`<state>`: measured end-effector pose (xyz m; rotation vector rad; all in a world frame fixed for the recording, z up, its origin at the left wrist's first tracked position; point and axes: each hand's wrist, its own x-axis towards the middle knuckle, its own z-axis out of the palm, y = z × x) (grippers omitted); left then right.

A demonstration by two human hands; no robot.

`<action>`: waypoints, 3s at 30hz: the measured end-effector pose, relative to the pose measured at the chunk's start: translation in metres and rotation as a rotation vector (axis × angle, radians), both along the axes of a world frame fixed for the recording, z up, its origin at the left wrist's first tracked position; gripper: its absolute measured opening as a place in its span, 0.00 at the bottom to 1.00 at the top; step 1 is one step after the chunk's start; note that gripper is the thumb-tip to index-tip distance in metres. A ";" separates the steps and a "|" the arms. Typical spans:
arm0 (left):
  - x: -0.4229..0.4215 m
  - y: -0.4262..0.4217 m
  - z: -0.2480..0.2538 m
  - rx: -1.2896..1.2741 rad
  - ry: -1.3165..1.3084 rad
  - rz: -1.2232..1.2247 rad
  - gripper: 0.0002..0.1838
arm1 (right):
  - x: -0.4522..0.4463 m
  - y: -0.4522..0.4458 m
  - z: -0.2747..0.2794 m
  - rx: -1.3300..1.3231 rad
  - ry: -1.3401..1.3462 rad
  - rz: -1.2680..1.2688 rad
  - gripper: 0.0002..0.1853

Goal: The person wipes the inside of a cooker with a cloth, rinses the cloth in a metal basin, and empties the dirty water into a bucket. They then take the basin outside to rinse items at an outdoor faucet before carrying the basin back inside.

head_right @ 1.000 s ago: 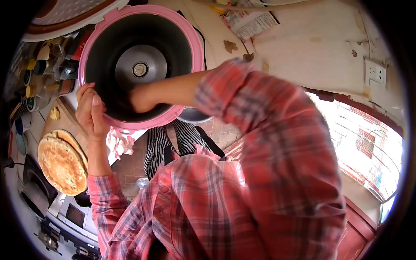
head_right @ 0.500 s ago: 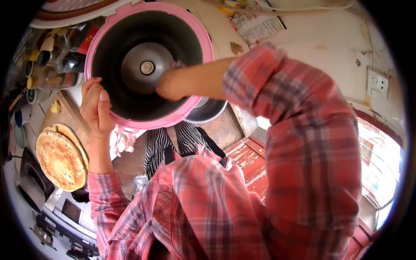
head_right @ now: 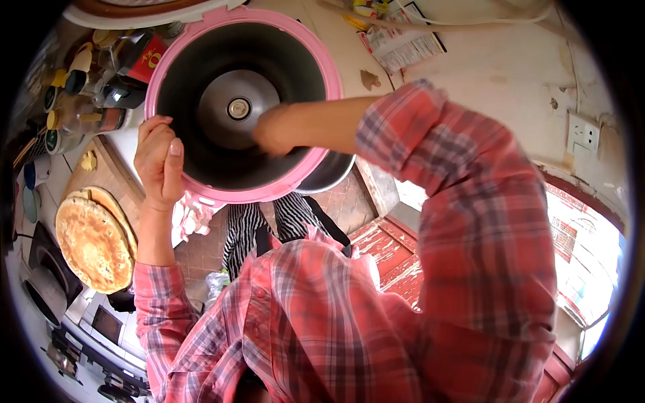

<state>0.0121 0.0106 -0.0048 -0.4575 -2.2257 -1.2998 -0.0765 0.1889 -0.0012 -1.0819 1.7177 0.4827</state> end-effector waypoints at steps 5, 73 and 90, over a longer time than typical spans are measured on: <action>0.000 0.001 0.000 -0.009 -0.010 0.002 0.11 | -0.034 0.007 -0.025 0.051 0.359 0.582 0.13; -0.003 -0.005 0.000 -0.066 0.013 0.016 0.10 | -0.074 -0.045 -0.006 0.031 0.664 1.397 0.16; -0.002 0.002 -0.002 -0.026 0.044 0.114 0.13 | -0.003 -0.002 -0.011 0.104 0.239 0.138 0.13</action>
